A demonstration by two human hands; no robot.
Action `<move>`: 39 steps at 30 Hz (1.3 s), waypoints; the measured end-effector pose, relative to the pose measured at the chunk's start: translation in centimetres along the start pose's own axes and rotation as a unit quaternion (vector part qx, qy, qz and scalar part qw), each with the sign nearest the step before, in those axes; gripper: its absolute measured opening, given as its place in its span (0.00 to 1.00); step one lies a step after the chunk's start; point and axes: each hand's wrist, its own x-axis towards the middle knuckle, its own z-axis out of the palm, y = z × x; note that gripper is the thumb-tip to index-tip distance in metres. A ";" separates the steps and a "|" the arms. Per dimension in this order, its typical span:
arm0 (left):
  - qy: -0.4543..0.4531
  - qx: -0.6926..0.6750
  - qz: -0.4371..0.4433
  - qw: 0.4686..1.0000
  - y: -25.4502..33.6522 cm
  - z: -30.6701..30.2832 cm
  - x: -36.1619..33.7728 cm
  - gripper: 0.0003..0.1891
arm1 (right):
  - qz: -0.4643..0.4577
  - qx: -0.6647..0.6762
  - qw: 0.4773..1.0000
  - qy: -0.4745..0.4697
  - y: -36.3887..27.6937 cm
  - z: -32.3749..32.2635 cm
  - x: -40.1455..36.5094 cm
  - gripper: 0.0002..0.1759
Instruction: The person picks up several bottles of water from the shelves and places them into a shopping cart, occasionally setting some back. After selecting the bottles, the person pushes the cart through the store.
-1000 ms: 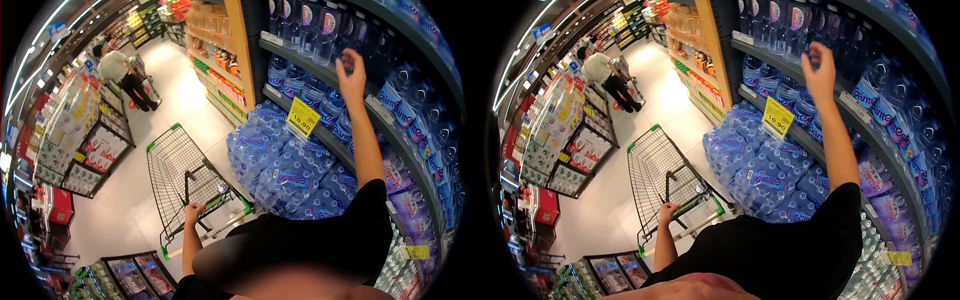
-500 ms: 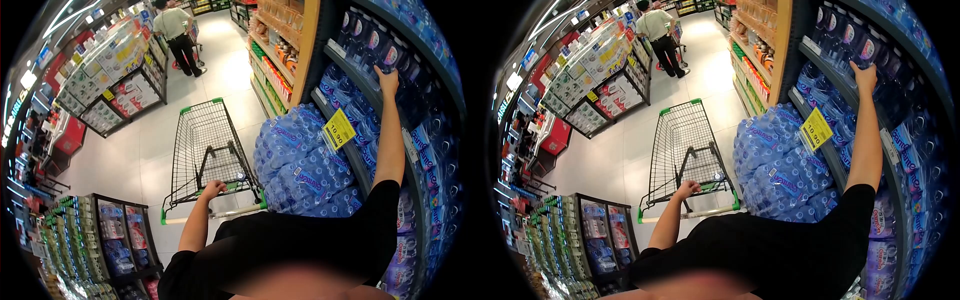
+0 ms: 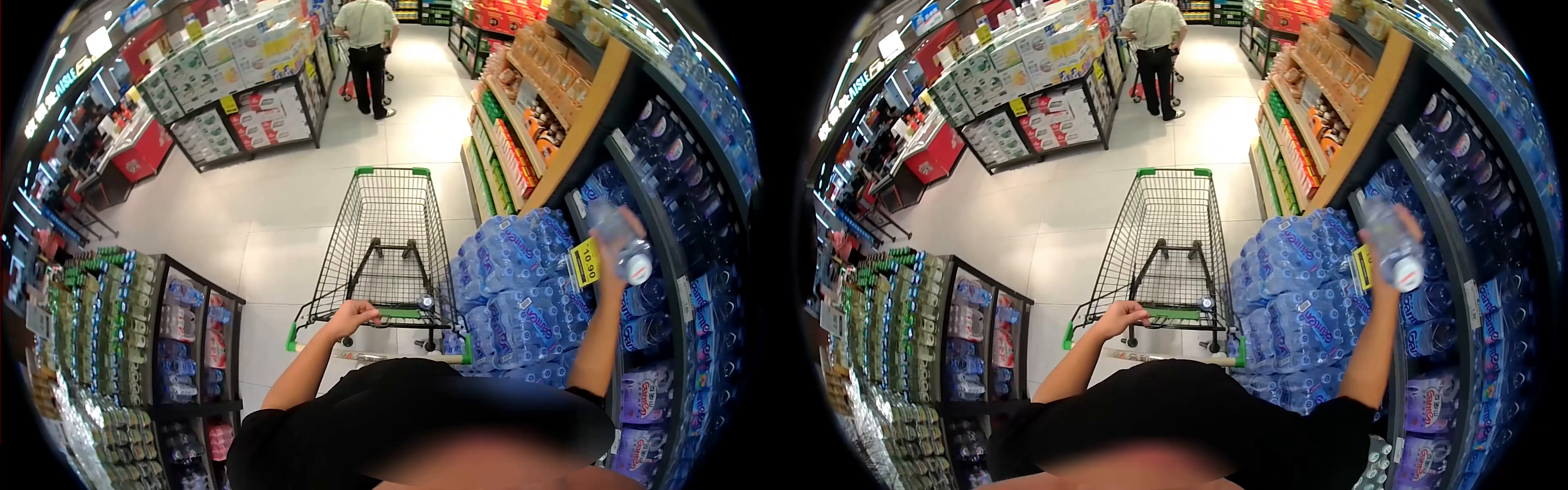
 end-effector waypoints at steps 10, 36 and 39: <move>-0.134 -0.065 0.003 0.989 -0.5 -5.0 -8.4 0.08 | 0.361 0.066 0.920 -0.141 -15.8 12.7 -22.3 0.33; -0.293 0.032 0.154 0.943 7.7 9.6 -2.1 0.45 | 0.231 -0.025 0.924 -0.303 -24.1 4.0 -25.8 0.33; -0.245 0.070 0.165 0.953 8.3 11.4 -1.3 0.43 | 0.224 -0.001 0.927 -0.299 -21.5 3.6 -25.3 0.31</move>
